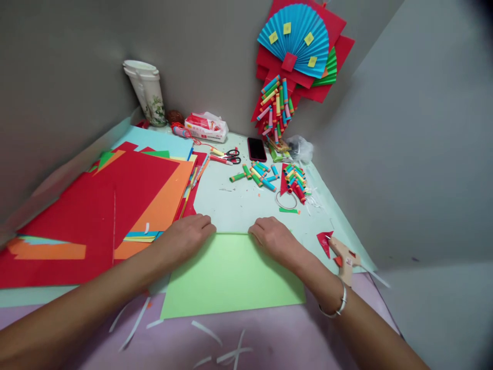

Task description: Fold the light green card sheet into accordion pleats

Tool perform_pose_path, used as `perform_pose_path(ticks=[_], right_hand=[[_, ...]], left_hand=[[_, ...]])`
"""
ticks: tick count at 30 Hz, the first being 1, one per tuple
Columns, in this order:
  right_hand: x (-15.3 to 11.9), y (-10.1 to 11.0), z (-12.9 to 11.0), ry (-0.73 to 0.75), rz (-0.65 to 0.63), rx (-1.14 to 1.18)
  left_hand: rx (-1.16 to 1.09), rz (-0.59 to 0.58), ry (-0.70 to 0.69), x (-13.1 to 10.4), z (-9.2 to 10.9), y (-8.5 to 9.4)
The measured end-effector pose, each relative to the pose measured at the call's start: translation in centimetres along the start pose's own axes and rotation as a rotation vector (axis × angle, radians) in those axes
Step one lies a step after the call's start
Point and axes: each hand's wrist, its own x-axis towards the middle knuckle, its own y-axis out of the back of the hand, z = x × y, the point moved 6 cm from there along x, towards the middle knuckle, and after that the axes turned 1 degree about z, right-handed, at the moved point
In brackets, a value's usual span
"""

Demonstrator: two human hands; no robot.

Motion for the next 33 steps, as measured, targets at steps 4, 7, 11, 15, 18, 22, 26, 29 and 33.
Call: perform_pose_path(ticks=[4, 7, 11, 15, 18, 22, 26, 29, 33], right_hand=[[-0.7, -0.2, -0.7, 0.036, 0.092, -0.059], [-1.3, -0.1, -1.2, 0.080, 0.213, -0.129], [-2.0, 0.0, -1.6, 0.100, 0.262, -0.146], [-2.5, 0.1, -2.0, 0.096, 0.280, -0.138], [-2.7, 0.1, -2.4, 0.094, 0.300, -0.147], [-2.7, 0.0, -2.7, 0.082, 0.314, -0.159], [-2.8, -0.3, -2.7, 0.060, 0.270, -0.168], [-2.8, -0.4, -2.7, 0.046, 0.254, -0.185], [-2.8, -0.4, -3.0, 0.012, 0.245, -0.226]], left_hand=[[0.099, 0.071, -0.048, -0.7, 0.7, -0.1], [0.146, 0.106, -0.061, -1.0, 1.2, 0.0], [0.178, 0.125, -0.046, -1.3, 1.8, 0.2], [0.219, 0.139, -0.014, -1.7, 2.6, 0.1], [0.236, 0.113, 0.026, -1.8, 3.0, -0.2], [0.239, 0.069, 0.050, -1.9, 3.3, -0.1], [0.232, 0.032, 0.052, -1.9, 3.6, 0.6], [0.230, 0.021, 0.056, -1.9, 3.7, 0.9], [0.230, 0.019, 0.069, -1.9, 3.9, 0.7]])
